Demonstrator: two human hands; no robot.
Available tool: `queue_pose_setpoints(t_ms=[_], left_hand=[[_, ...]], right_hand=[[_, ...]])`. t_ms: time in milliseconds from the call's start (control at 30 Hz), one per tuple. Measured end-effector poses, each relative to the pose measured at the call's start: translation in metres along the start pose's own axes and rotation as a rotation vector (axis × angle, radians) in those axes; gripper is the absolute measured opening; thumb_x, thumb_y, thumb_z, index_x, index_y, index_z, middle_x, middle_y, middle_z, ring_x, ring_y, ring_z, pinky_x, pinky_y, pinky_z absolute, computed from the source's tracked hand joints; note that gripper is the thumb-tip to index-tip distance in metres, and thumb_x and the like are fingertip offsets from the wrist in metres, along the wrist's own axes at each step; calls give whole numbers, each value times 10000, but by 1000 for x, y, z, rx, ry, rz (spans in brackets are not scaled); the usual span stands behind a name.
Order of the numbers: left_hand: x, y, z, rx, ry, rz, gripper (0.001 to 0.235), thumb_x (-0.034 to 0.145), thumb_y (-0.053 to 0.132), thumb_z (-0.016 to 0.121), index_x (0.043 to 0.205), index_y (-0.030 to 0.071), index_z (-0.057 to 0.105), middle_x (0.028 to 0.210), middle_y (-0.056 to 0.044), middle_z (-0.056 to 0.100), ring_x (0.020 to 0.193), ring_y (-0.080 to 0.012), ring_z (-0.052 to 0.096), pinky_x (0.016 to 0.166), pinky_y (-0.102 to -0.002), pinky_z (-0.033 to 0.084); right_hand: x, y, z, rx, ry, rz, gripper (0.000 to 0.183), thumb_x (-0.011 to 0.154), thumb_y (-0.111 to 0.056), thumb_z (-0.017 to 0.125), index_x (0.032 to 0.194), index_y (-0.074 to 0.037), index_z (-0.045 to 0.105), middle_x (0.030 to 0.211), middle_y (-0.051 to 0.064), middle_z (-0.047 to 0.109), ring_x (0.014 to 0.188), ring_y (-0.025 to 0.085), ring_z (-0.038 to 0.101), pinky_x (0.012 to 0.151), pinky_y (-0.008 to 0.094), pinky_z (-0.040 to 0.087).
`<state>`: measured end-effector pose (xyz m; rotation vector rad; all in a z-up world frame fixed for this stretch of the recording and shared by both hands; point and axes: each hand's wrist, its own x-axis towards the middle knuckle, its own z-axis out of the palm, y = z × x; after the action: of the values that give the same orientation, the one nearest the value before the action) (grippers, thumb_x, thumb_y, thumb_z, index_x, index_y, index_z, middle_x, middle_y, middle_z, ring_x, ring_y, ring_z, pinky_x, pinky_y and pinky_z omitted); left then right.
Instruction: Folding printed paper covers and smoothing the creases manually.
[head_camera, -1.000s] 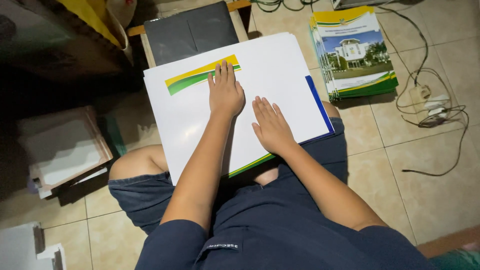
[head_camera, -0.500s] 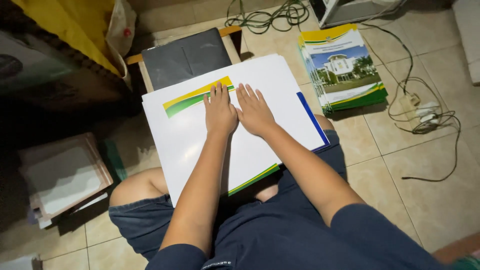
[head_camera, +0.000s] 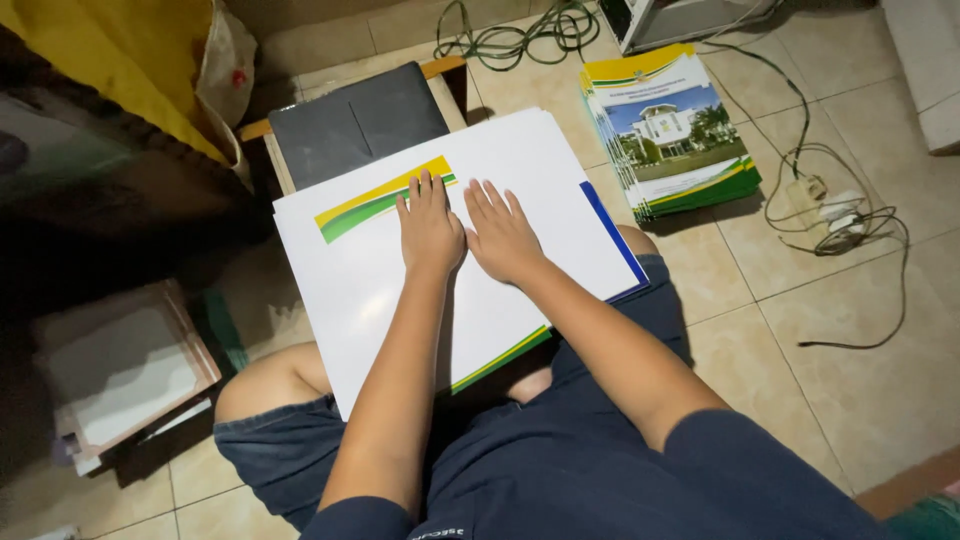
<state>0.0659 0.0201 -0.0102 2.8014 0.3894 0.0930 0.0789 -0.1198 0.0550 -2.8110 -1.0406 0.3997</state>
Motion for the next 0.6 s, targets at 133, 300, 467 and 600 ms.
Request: queue_pose_setpoints(t_ms=[133,300,467,600], left_hand=[[3,-1,-3,10,-18,2,613,1000,219,336,1597,82,345,1693,-119,288,1572,-282,219,1263,-513,166],[0,-2,-2,-37,38,19,610,971,164,363,1572,66,398,1668,-140,342,1555,-299,268,1244,-521,198],[-3,0,-2,-31,67,31,598,970,153,379,1558,52,421,1655,-150,364,1544,-303,294,1238,-521,209],[-3,2,-5,-28,69,25,599,969,140,384,1559,43,419,1655,-156,361,1544,-308,297,1243,-524,203]], right_hand=[[39,-2,-7,-8,30,-11,599,1102,-324,224,1626,-34,206,1706,155,170,1585,283,110,1272,479,40],[19,-1,-4,-20,18,-61,590,1080,-292,266,1619,-52,244,1699,121,218,1579,262,159,1284,444,87],[-47,2,8,9,12,-87,591,1076,-336,268,1607,-76,288,1684,101,267,1567,229,205,1281,417,104],[-64,9,24,-1,60,-99,590,1078,-340,274,1606,-76,290,1673,120,293,1558,237,226,1278,430,98]])
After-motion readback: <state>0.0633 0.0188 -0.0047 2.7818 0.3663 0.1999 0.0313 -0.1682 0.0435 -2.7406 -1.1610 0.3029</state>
